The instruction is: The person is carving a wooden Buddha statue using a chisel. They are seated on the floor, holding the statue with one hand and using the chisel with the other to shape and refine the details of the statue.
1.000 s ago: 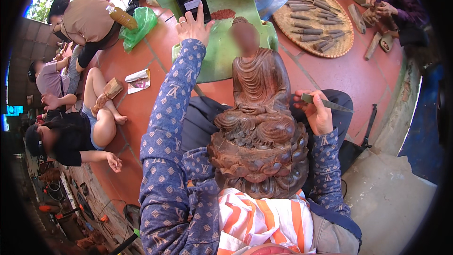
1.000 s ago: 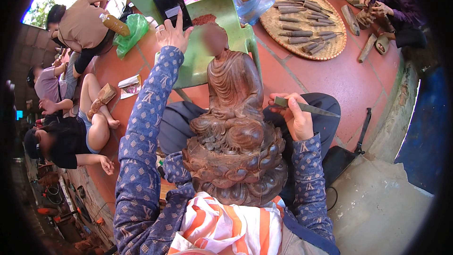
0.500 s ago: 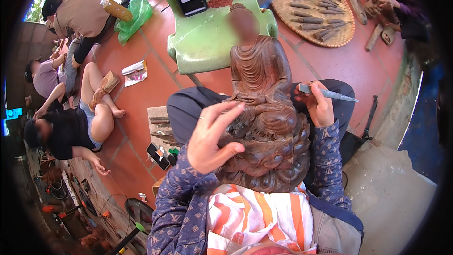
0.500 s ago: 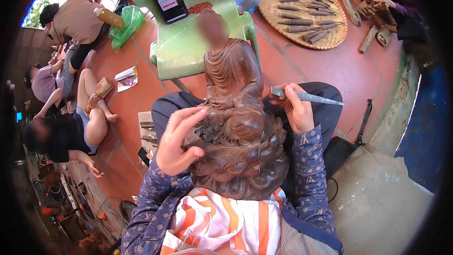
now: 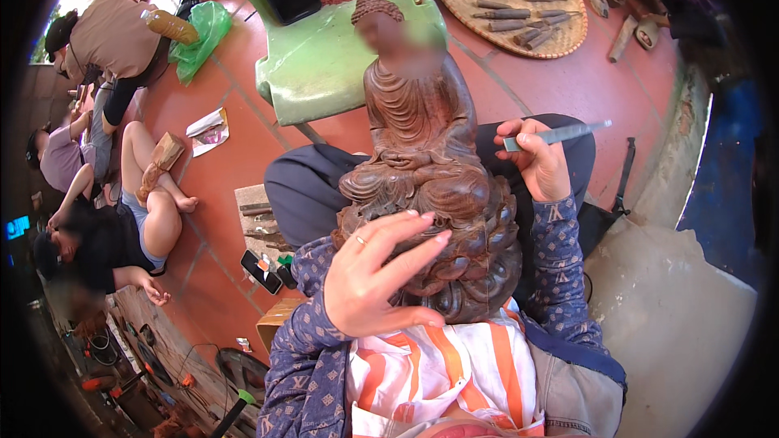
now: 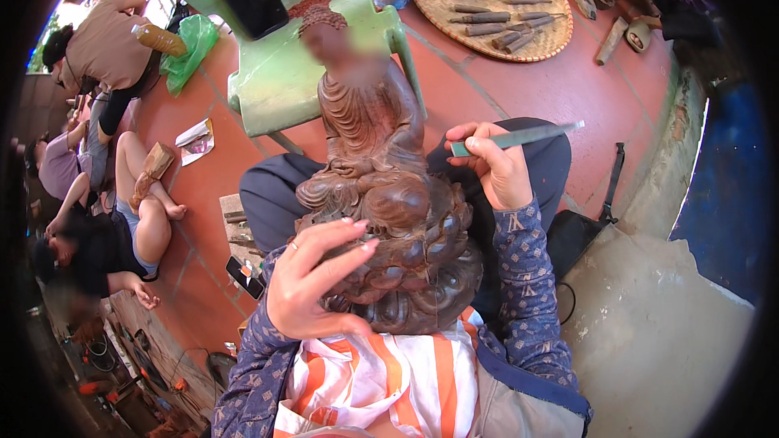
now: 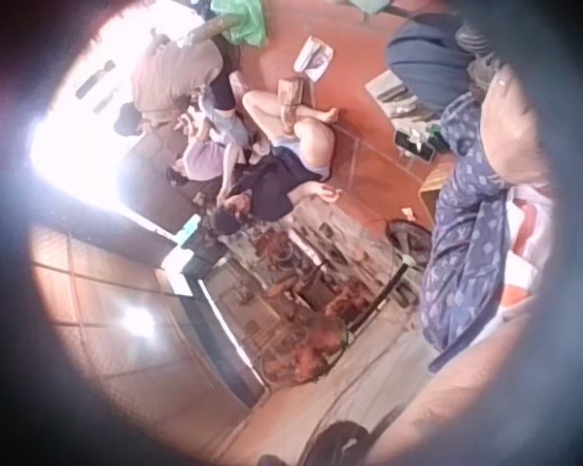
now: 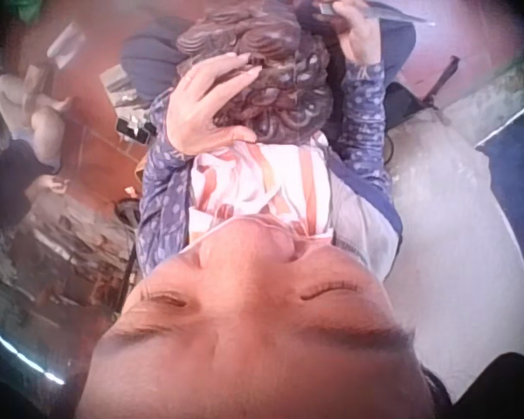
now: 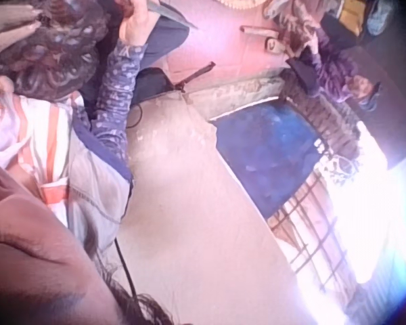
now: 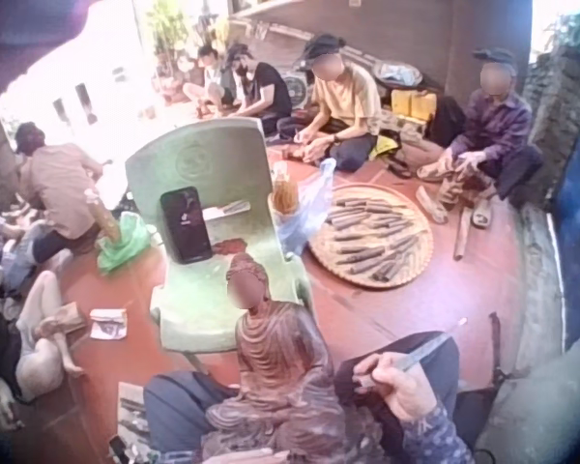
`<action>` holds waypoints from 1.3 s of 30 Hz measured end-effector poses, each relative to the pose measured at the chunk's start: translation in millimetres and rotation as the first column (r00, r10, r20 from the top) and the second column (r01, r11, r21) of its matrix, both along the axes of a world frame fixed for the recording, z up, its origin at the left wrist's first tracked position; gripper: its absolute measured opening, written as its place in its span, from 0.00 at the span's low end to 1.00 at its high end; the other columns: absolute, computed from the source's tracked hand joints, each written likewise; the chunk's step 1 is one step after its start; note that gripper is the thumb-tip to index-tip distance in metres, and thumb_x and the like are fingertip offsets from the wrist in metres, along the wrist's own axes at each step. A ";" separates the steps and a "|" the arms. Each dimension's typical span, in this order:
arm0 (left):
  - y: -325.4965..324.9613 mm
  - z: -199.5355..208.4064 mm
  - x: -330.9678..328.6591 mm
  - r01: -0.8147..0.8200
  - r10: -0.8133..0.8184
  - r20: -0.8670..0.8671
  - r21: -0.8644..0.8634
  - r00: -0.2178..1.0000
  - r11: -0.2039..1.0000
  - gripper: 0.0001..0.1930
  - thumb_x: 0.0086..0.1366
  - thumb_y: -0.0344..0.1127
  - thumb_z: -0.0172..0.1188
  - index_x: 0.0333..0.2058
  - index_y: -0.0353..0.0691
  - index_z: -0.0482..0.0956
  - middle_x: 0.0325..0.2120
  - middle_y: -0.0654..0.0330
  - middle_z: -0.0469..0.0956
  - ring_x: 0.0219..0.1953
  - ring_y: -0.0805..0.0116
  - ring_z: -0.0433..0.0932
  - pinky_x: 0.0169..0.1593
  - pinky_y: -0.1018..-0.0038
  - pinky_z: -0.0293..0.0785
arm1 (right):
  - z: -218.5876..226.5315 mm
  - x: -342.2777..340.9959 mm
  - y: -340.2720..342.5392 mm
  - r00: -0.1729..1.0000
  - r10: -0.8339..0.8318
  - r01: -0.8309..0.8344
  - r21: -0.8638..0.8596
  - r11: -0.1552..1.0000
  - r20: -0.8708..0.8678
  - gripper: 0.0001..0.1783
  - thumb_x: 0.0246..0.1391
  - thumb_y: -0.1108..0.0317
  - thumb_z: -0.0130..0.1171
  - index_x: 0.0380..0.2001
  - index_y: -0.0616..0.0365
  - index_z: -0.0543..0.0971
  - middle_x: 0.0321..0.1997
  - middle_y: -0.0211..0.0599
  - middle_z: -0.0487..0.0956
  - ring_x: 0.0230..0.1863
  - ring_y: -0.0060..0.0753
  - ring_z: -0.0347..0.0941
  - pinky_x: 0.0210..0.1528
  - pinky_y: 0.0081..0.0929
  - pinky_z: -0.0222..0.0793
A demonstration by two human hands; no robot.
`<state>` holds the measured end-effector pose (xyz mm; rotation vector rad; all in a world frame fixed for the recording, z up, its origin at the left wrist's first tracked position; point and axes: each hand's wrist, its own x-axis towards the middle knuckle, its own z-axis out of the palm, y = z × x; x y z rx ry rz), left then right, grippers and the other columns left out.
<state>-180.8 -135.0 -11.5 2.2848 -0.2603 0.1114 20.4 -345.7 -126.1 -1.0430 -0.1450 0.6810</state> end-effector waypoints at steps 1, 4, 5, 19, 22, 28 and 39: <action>-5.1 -1.1 0.2 0.009 -0.009 0.005 -0.011 1.000 1.000 0.39 0.43 0.55 0.71 0.53 0.41 0.75 0.51 0.51 0.72 0.53 0.50 0.73 0.55 0.61 0.69 | 5.5 1.0 -0.4 1.000 -0.019 0.019 -0.012 1.000 -0.022 0.08 0.54 0.72 0.53 0.22 0.59 0.71 0.42 0.44 0.77 0.41 0.32 0.76 0.41 0.28 0.76; -19.2 -6.6 2.0 -0.017 0.015 0.055 0.036 0.998 0.999 0.33 0.44 0.47 0.73 0.50 0.42 0.78 0.47 0.55 0.76 0.50 0.55 0.76 0.50 0.65 0.72 | 23.2 -1.3 -0.4 1.000 -0.018 0.017 -0.053 0.998 -0.025 0.09 0.56 0.71 0.53 0.22 0.59 0.71 0.42 0.44 0.78 0.40 0.31 0.77 0.39 0.25 0.77; -21.1 -16.4 0.5 -0.041 0.034 0.095 0.070 0.995 0.997 0.32 0.44 0.46 0.73 0.49 0.42 0.78 0.46 0.56 0.76 0.48 0.56 0.77 0.49 0.66 0.73 | 29.1 -2.9 0.4 1.000 -0.011 0.013 -0.083 0.996 0.022 0.09 0.56 0.70 0.53 0.23 0.59 0.71 0.41 0.43 0.78 0.39 0.31 0.77 0.38 0.25 0.77; -21.0 -30.3 -10.4 -0.220 0.188 0.235 0.119 0.954 0.968 0.35 0.38 0.45 0.76 0.46 0.36 0.78 0.37 0.58 0.78 0.38 0.59 0.77 0.44 0.67 0.70 | 87.2 -53.3 -45.2 0.791 0.199 -0.012 -0.312 0.950 0.578 0.08 0.56 0.71 0.55 0.29 0.64 0.79 0.40 0.40 0.80 0.41 0.28 0.74 0.45 0.25 0.68; -21.2 -23.0 -12.4 -0.219 0.181 0.193 0.198 0.964 0.956 0.37 0.36 0.46 0.76 0.47 0.36 0.77 0.39 0.58 0.77 0.41 0.59 0.76 0.47 0.66 0.68 | 98.0 -60.9 -49.1 0.778 0.250 -0.026 -0.368 0.929 0.576 0.08 0.56 0.71 0.55 0.29 0.65 0.79 0.39 0.42 0.80 0.40 0.29 0.75 0.44 0.26 0.69; -17.7 -34.3 -22.4 -0.274 0.240 0.178 0.203 0.954 0.940 0.37 0.31 0.45 0.77 0.46 0.41 0.78 0.43 0.58 0.76 0.43 0.58 0.76 0.47 0.65 0.69 | 99.5 -74.7 -43.3 0.777 0.238 -0.031 -0.343 0.939 0.583 0.06 0.55 0.72 0.57 0.28 0.65 0.79 0.40 0.43 0.80 0.39 0.31 0.76 0.44 0.27 0.70; -15.5 -46.5 -17.3 -0.298 0.242 0.341 0.123 0.909 0.947 0.34 0.29 0.42 0.77 0.40 0.38 0.80 0.39 0.56 0.77 0.39 0.57 0.77 0.43 0.66 0.74 | 94.2 -77.5 -22.9 0.576 0.391 -0.148 -0.379 0.913 0.718 0.05 0.50 0.71 0.63 0.26 0.63 0.80 0.44 0.42 0.78 0.44 0.38 0.74 0.50 0.33 0.67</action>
